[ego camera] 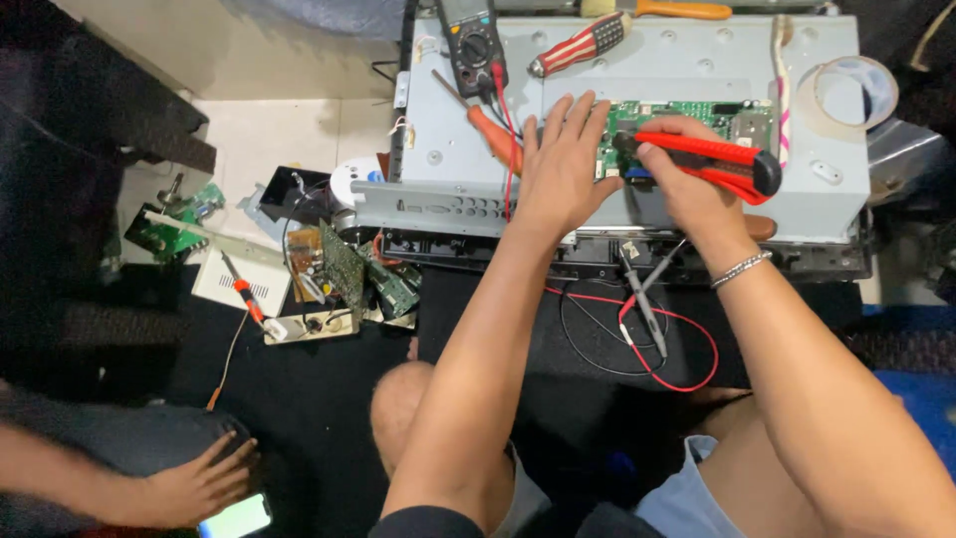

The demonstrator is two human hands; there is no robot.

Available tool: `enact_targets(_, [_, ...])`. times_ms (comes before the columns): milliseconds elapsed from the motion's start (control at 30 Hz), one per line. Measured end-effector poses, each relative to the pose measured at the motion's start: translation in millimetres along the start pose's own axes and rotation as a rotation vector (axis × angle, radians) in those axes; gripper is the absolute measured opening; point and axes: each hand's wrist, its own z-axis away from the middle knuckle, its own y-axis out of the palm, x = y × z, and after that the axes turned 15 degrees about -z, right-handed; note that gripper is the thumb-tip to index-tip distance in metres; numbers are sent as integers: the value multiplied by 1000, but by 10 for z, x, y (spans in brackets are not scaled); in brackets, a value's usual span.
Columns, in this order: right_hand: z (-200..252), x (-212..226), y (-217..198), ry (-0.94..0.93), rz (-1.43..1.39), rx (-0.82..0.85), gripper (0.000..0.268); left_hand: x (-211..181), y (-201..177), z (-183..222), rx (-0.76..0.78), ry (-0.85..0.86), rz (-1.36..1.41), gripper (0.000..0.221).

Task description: Repairing a television circuit board by soldering components and testing with a multimeter

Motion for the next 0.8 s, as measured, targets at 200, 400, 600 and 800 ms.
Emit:
enact_targets(200, [16, -19, -2, -3, 59, 9, 19, -5, 59, -4, 5, -17, -8, 98])
enact_targets(400, [35, 6, 8, 65, -21, -67, 18, -3, 56, 2, -25, -27, -30, 95])
enact_targets(600, [33, 9, 3, 16, 55, -71, 14, -6, 20, -3, -1, -4, 4, 96])
enact_targets(800, [8, 20, -17, 31, 42, -109, 15, -11, -15, -24, -27, 32, 51, 95])
